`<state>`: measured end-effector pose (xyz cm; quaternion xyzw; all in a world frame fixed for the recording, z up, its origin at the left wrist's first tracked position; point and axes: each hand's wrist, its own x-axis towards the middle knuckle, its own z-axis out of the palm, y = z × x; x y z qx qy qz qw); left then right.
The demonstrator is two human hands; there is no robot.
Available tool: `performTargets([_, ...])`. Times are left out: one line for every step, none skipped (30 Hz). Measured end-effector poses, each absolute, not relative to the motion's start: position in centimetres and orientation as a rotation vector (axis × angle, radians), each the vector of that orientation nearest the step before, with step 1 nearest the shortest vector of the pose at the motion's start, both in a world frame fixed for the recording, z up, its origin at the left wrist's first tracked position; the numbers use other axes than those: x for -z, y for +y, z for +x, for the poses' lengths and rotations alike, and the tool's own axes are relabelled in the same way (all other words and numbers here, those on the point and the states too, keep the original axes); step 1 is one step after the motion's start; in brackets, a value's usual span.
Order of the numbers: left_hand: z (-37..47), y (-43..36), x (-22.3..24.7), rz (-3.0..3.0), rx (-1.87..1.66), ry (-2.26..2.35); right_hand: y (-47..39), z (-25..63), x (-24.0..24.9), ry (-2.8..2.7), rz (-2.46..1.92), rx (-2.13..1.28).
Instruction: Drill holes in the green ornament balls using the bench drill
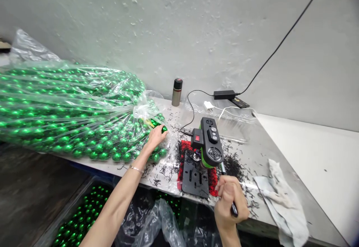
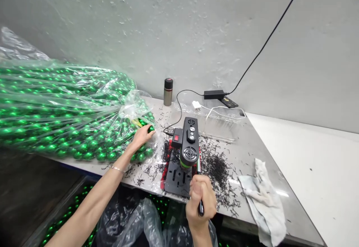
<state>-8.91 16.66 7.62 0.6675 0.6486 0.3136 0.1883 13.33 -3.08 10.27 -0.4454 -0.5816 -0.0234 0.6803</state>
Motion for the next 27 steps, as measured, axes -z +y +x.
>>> performTargets([-8.9,15.7,-7.7,1.759,-0.947,1.727,-3.1,13.3,-10.3,-1.303,-1.001,0.052])
performTargets([-8.9,14.5,-7.8,1.595,-1.026,1.594,-3.1,13.3,-10.3,-1.298,-1.003,0.049])
performTargets([-8.7,13.3,-7.7,1.395,-1.105,1.435,-3.1,13.2,-10.3,-1.294,-1.005,0.043])
performTargets([-8.5,12.0,-7.6,1.19,-1.166,1.281,-3.1,13.2,-10.4,-1.29,-1.005,0.037])
performTargets([-8.3,10.7,-7.5,1.005,-1.206,1.156,-3.1,13.2,-10.4,-1.29,-1.006,0.032])
performTargets([-7.9,9.5,-7.3,0.859,-1.224,1.073,-3.1,13.2,-10.5,-1.293,-1.006,0.03])
performTargets([-7.6,8.3,-7.1,0.741,-1.229,1.016,-3.1,13.2,-10.5,-1.3,-1.005,0.031])
performTargets([-7.3,7.4,-7.0,0.649,-1.227,0.969,-3.1,13.3,-10.6,-1.31,-1.005,0.035])
performTargets([-6.9,6.5,-6.9,0.574,-1.223,0.925,-3.1,13.3,-10.6,-1.321,-1.005,0.04])
performTargets([-6.6,5.8,-6.9,0.513,-1.219,0.882,-3.1,13.3,-10.7,-1.329,-1.005,0.047])
performTargets([-6.4,5.3,-6.8,0.464,-1.214,0.842,-3.1,13.3,-10.8,-1.337,-1.007,0.054])
performTargets([-6.1,4.9,-6.8,0.431,-1.207,0.807,-3.1,13.3,-10.8,-1.341,-1.008,0.06])
performTargets([-5.8,4.5,-6.7,0.414,-1.194,0.785,-3.1,13.4,-10.9,-1.341,-1.012,0.065])
performTargets([-5.5,4.3,-6.6,0.415,-1.173,0.776,-3.1,13.4,-10.9,-1.342,-1.015,0.068])
performTargets([-5.2,4.1,-6.4,0.438,-1.145,0.78,-3.1,13.4,-11.0,-1.344,-1.018,0.068])
performTargets([-4.8,4.0,-6.1,0.481,-1.115,0.797,-3.1,13.4,-11.0,-1.347,-1.02,0.066])
performTargets([-4.3,3.8,-5.7,0.544,-1.089,0.827,-3.1,13.4,-11.0,-1.351,-1.016,0.065])
performTargets([-3.8,3.7,-5.2,0.629,-1.068,0.869,-3.1,13.4,-11.0,-1.357,-1.013,0.063])
performTargets([-3.3,3.6,-4.8,0.734,-1.048,0.922,-3.1,13.4,-11.0,-1.363,-1.009,0.061])
performTargets([-2.7,3.5,-4.3,0.855,-1.033,0.984,-3.1,13.4,-11.0,-1.367,-1.005,0.061])
performTargets([-2.2,3.5,-3.8,0.986,-1.016,1.051,-3.1,13.4,-11.0,-1.371,-1.004,0.063])
performTargets([-1.7,3.3,-3.4,1.12,-0.994,1.115,-3.1,13.5,-11.1,-1.376,-1.004,0.065])
performTargets([-1.3,3.2,-3.1,1.252,-0.964,1.173,-3.1,13.5,-11.1,-1.383,-1.007,0.067])
performTargets([-0.9,3.1,-2.9,1.378,-0.932,1.222,-3.1,13.5,-11.1,-1.391,-1.006,0.071])
performTargets([-0.6,3.0,-2.7,1.496,-0.907,1.261,-3.1,13.5,-11.1,-1.4,-1.001,0.075])
performTargets([-0.4,2.9,-2.7,1.609,-0.887,1.288,-3.1,13.5,-11.1,-1.409,-0.997,0.076])
performTargets([-0.3,2.8,-2.7,1.716,-0.874,1.301,-3.1,13.5,-11.0,-1.416,-0.994,0.076])
